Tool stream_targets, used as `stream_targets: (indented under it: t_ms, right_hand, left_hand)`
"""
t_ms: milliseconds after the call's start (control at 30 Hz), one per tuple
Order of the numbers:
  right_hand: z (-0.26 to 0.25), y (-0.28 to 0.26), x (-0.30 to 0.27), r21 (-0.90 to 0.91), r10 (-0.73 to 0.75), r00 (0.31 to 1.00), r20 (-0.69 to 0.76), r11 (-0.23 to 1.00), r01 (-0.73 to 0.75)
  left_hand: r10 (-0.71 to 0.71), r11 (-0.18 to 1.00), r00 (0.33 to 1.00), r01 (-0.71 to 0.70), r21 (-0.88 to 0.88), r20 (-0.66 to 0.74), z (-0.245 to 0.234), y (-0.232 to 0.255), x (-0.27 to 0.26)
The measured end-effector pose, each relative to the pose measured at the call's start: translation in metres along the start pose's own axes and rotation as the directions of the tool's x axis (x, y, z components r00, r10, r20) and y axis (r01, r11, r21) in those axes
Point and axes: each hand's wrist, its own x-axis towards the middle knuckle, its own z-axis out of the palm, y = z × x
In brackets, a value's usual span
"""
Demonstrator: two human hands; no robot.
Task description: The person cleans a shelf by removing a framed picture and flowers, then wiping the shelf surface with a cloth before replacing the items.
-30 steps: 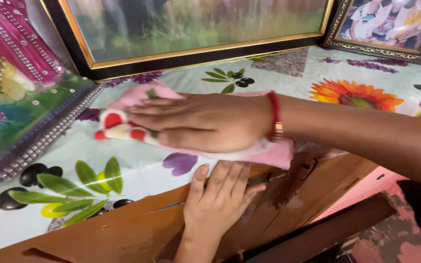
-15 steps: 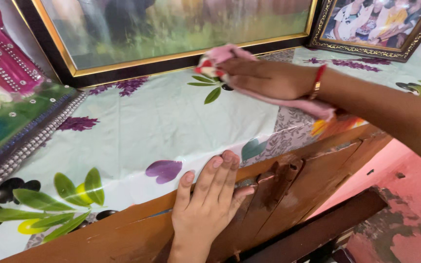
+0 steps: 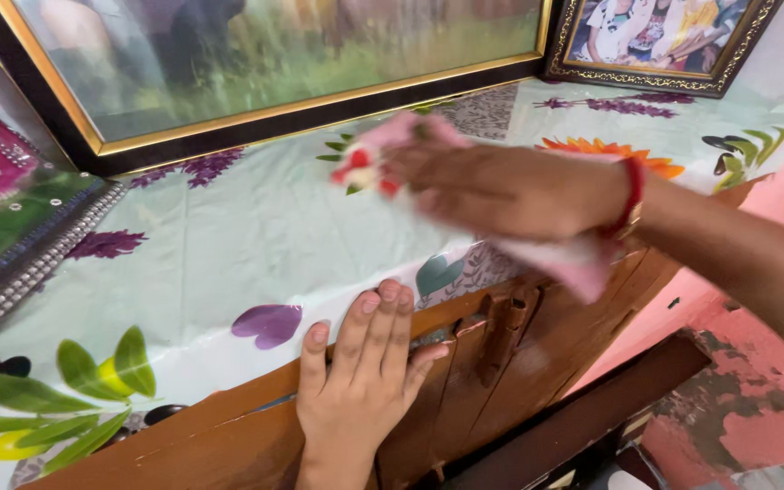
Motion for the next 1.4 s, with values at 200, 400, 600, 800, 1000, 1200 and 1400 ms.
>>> stream_targets:
  t_ms: [200,400,600,800,1000,1200,1400]
  right_hand:
    - [0.016,-0.054,0.05,0.154,-0.219,0.975,-0.031,0.963,0.221]
    - [0.002,0.068,-0.003,-0.047,0.013,1.0,0.008,0.999,-0.012]
    - [-0.026,0.151,-0.098,-0.133,0.265,0.963,0.045,0.957,-0.257]
    - [-0.04,0.14,-0.162,0.276,0.519,0.85,-0.088,0.833,-0.479]
    - [-0.051,0.144,-0.265,-0.067,0.576,0.808,-0.126,0.808,-0.586]
    - [-0.034,0.079,-0.275,0.024,0.68,0.673,-0.289,0.708,-0.706]
    - [-0.02,-0.01,-0.164,-0.034,0.412,0.864,-0.289,0.898,-0.44]
  left_hand:
    - [0.002,0.999,1.0,-0.002,-0.043,0.01,0.008,0.001,-0.006]
    - [0.006,1.0,1.0,-0.006,0.028,0.031,0.006,0.004,-0.003]
    - [0.011,0.999,0.999,-0.013,0.042,0.051,0.006,0.004,-0.003]
    - [-0.001,1.0,0.996,-0.002,0.03,0.087,0.007,0.006,-0.007]
    - [-0.001,0.999,0.996,-0.002,0.032,0.092,0.006,0.006,-0.007]
    - [-0.002,0.999,0.996,-0.002,0.038,0.093,0.007,0.007,-0.008]
    - [0.011,0.999,0.997,-0.014,0.04,0.081,0.006,0.006,-0.007]
